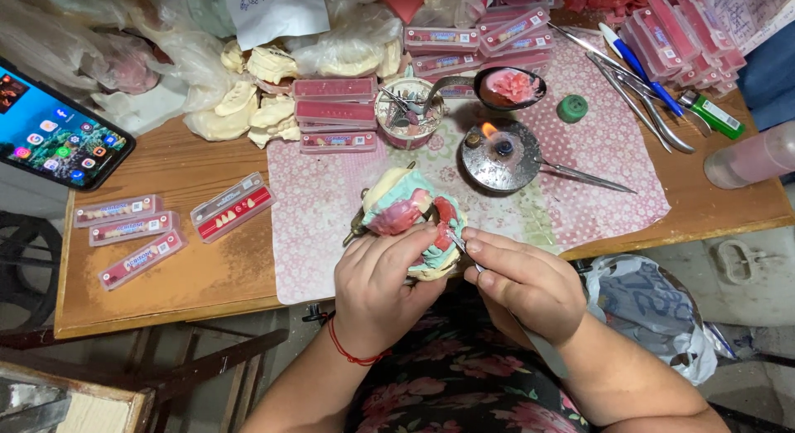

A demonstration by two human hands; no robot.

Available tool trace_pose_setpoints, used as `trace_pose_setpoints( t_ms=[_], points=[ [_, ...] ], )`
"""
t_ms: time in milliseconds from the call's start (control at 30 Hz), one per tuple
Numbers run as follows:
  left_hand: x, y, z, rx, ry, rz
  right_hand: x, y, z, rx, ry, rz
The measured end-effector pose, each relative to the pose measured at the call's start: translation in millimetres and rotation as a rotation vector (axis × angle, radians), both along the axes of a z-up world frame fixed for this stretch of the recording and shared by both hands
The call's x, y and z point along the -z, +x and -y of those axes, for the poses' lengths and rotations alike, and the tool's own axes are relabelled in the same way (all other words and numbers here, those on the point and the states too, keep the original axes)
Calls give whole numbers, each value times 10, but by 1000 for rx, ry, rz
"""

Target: Setting artificial teeth into a wax denture base on a dental model using a heated carving tool

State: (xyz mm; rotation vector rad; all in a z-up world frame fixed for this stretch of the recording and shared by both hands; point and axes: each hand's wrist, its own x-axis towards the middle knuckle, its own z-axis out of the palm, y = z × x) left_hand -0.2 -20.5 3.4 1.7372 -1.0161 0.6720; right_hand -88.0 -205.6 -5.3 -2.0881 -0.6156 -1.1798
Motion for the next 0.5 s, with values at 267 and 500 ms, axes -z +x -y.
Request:
trace_pose_setpoints(
  t_ms=[267, 500],
  points=[
    [12, 7, 2, -3, -4, 10, -13, 26, 36, -23, -43, 17],
    [21, 8, -2, -9, -5, 17, -176, 40, 47, -81, -100, 33]
  ],
)
